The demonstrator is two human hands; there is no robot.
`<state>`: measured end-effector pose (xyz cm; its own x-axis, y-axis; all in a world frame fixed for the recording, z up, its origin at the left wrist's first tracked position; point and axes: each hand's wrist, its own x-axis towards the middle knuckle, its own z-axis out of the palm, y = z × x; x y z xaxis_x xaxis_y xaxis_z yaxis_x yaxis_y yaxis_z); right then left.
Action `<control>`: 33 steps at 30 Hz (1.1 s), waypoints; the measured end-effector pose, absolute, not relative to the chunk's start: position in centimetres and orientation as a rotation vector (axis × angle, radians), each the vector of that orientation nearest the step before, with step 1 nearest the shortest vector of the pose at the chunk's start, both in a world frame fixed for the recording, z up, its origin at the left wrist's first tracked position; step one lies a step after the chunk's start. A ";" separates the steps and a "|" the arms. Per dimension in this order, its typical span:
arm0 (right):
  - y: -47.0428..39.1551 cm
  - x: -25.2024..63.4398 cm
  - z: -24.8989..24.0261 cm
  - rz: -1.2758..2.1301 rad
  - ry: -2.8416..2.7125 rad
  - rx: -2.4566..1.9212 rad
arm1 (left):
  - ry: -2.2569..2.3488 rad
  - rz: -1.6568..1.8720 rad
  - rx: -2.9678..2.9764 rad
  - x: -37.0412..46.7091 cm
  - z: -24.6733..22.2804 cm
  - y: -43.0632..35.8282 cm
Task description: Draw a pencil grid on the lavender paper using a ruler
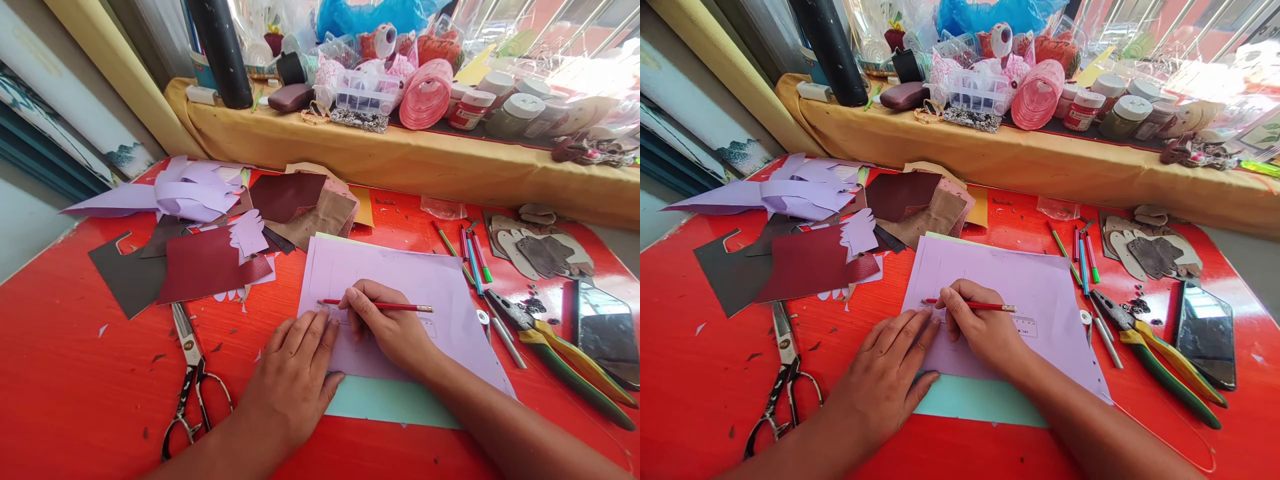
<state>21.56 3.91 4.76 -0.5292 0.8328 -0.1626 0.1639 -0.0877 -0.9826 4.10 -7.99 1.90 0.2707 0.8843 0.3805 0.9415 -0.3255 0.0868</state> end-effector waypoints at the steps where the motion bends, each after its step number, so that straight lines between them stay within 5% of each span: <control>1: 3.9 21.6 4.8 1.668 -1.665 -1.087 | -1.725 -0.549 -2.373 4.1 1.9 -8.0; 33: 3.9 21.9 5.2 1.614 -1.766 -1.097 | -1.745 -0.538 -2.382 4.1 1.9 -8.0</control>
<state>21.86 3.93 5.23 -0.5474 0.8231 -0.1511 0.2247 -0.0294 -0.9740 4.14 -8.05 1.94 0.2633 0.8934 0.3639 0.9433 -0.3174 0.0969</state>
